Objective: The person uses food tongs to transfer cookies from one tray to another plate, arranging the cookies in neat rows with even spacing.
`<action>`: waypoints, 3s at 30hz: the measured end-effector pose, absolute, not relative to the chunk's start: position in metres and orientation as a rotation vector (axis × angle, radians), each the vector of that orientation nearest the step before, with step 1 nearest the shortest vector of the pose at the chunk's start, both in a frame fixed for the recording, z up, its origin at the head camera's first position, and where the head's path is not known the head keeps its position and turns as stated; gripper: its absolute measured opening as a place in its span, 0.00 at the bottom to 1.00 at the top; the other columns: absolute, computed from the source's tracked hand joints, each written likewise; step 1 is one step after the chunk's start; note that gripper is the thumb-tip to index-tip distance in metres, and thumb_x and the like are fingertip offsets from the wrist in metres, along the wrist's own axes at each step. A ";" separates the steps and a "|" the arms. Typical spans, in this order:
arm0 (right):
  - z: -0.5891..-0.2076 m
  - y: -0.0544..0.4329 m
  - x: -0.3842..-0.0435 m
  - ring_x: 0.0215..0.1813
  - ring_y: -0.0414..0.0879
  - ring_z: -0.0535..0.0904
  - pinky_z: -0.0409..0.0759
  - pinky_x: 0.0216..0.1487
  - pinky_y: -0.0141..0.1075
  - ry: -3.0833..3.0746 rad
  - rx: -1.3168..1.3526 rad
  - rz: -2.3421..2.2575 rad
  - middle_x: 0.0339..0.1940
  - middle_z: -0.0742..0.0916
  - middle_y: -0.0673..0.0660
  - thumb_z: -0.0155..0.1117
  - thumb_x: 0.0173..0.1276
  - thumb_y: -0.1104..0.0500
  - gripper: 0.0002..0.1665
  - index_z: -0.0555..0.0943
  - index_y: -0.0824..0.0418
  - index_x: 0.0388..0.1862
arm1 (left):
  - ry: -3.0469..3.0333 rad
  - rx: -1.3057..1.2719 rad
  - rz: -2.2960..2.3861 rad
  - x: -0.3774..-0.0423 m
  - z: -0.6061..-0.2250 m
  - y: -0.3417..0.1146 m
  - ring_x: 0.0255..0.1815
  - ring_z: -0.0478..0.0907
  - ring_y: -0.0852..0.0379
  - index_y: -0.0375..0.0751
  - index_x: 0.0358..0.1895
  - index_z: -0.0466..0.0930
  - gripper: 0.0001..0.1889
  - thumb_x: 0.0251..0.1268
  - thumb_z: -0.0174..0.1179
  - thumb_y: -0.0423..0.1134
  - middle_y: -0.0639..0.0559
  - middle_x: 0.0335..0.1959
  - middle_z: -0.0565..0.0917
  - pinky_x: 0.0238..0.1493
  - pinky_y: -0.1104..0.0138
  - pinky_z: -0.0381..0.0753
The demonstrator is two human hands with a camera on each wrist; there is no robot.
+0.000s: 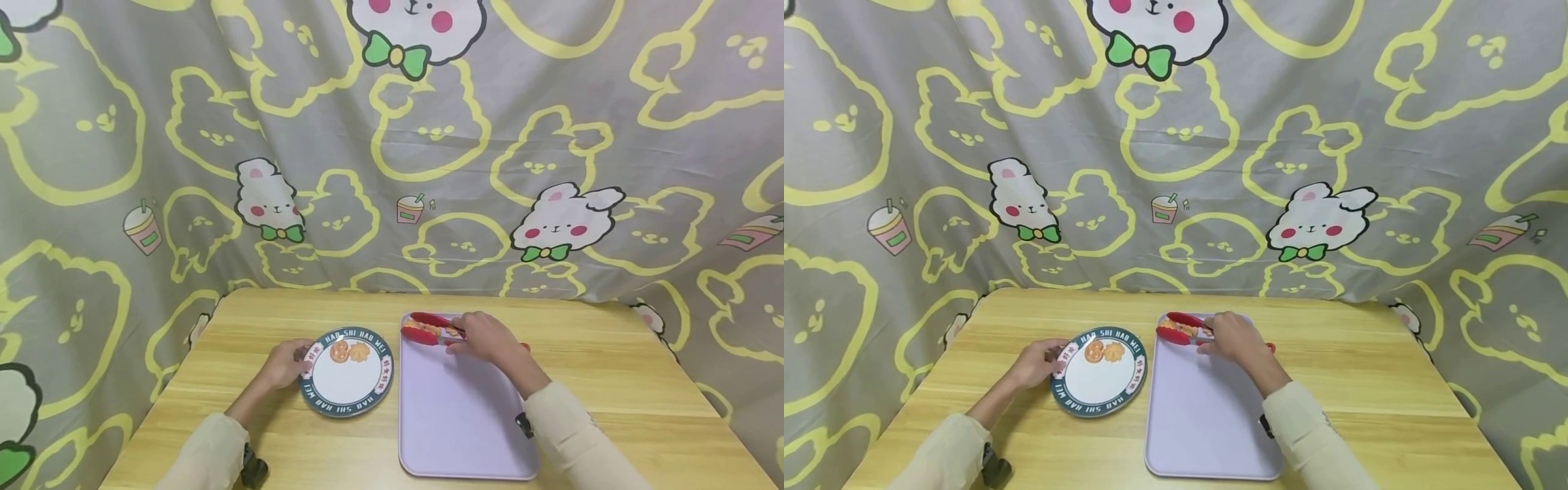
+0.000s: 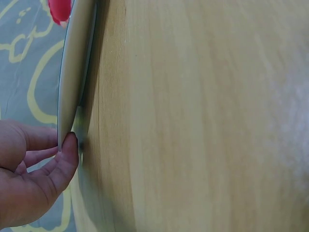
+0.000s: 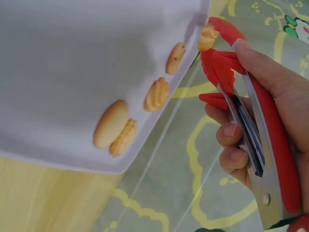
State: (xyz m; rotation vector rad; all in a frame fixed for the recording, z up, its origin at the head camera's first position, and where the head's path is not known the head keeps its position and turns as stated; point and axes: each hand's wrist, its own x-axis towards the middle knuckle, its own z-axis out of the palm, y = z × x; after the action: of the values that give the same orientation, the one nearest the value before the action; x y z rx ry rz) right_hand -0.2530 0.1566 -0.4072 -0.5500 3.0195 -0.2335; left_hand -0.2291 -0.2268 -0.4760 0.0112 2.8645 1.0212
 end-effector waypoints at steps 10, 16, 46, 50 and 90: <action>-0.399 0.135 -0.241 0.35 0.44 0.76 0.79 0.41 0.38 3.045 -0.654 -0.221 0.40 0.87 0.54 0.75 0.48 0.42 0.35 0.82 0.57 0.53 | 2.874 0.007 1.019 -0.230 -0.479 -0.228 0.40 0.76 0.52 0.31 0.59 0.74 0.23 0.57 0.60 0.29 0.43 0.42 0.81 0.40 0.62 0.80; -0.400 0.114 -0.233 0.32 0.43 0.73 0.78 0.38 0.36 3.031 -0.740 -0.287 0.35 0.86 0.54 0.76 0.48 0.44 0.32 0.83 0.58 0.51 | 2.862 0.004 1.028 -0.230 -0.479 -0.228 0.41 0.76 0.51 0.31 0.59 0.73 0.24 0.57 0.60 0.28 0.43 0.42 0.81 0.40 0.62 0.80; -0.419 0.027 -0.212 0.36 0.39 0.78 0.81 0.42 0.33 2.948 -1.065 -0.089 0.43 0.87 0.49 0.70 0.52 0.37 0.32 0.82 0.52 0.53 | 2.877 0.109 1.036 -0.230 -0.474 -0.232 0.41 0.78 0.49 0.31 0.58 0.75 0.23 0.55 0.60 0.28 0.41 0.40 0.82 0.44 0.57 0.80; -0.422 0.024 -0.210 0.34 0.39 0.76 0.80 0.40 0.33 2.950 -1.064 -0.066 0.40 0.86 0.49 0.70 0.52 0.36 0.32 0.82 0.51 0.52 | 2.877 0.104 1.030 -0.231 -0.475 -0.232 0.43 0.78 0.48 0.31 0.58 0.74 0.24 0.55 0.60 0.29 0.41 0.41 0.83 0.48 0.54 0.79; -0.423 0.148 -0.218 0.33 0.44 0.71 0.73 0.33 0.35 3.064 -0.481 -0.412 0.33 0.82 0.53 0.77 0.44 0.42 0.41 0.79 0.59 0.57 | 2.852 0.024 1.043 -0.230 -0.474 -0.230 0.42 0.77 0.49 0.33 0.60 0.74 0.23 0.57 0.59 0.29 0.40 0.45 0.82 0.43 0.58 0.80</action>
State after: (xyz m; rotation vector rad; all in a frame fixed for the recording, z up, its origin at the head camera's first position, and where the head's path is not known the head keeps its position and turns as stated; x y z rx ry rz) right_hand -0.2181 0.1478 -0.4229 -0.4810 3.0643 -0.4119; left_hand -0.2301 -0.2300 -0.4740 0.0236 2.8518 1.0430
